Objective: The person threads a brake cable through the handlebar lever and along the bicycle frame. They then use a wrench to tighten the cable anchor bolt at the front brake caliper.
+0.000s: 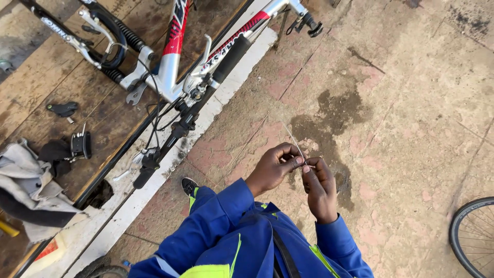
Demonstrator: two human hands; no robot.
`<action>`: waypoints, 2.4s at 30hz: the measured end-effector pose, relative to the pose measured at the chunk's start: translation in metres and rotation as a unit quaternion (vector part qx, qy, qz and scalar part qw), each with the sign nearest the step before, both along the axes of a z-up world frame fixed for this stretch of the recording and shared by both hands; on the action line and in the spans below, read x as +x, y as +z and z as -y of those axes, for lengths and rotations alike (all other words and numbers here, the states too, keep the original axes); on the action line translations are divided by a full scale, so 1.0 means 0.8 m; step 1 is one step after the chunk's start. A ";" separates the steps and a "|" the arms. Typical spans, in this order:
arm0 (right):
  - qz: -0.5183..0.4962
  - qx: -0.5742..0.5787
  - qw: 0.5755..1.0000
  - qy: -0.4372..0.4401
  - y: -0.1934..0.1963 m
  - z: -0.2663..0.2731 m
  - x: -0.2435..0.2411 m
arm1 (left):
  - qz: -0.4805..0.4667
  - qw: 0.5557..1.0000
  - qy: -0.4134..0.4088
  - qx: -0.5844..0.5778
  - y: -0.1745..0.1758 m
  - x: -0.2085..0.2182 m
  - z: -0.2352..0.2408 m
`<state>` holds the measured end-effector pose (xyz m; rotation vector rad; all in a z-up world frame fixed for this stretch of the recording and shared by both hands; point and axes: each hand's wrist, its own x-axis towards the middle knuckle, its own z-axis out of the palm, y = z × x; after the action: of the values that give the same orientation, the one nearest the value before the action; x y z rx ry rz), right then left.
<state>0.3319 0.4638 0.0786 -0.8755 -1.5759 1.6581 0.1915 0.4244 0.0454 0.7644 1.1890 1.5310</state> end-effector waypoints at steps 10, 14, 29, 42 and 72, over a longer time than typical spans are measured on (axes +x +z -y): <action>0.054 0.079 0.995 -0.024 -0.004 -0.041 0.010 | 0.080 0.997 0.008 0.002 -0.025 0.009 -0.048; 0.067 0.078 0.994 -0.043 0.006 -0.065 0.003 | 0.119 0.993 0.011 0.002 -0.035 -0.011 -0.076; 0.230 0.073 0.970 -0.029 0.059 -0.226 -0.043 | 0.115 0.987 0.112 0.006 -0.060 -0.119 -0.190; 0.315 0.178 0.917 0.167 0.066 -0.316 -0.132 | 0.167 0.980 0.103 -0.027 -0.020 -0.150 -0.207; 0.279 0.282 0.861 0.318 0.013 -0.556 -0.226 | 0.260 0.853 0.452 -0.031 -0.037 -0.155 -0.361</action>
<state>0.1514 0.9086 0.0889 -0.5556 -2.8073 1.2182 0.0671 0.7136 0.0157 -0.3566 1.2114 2.2394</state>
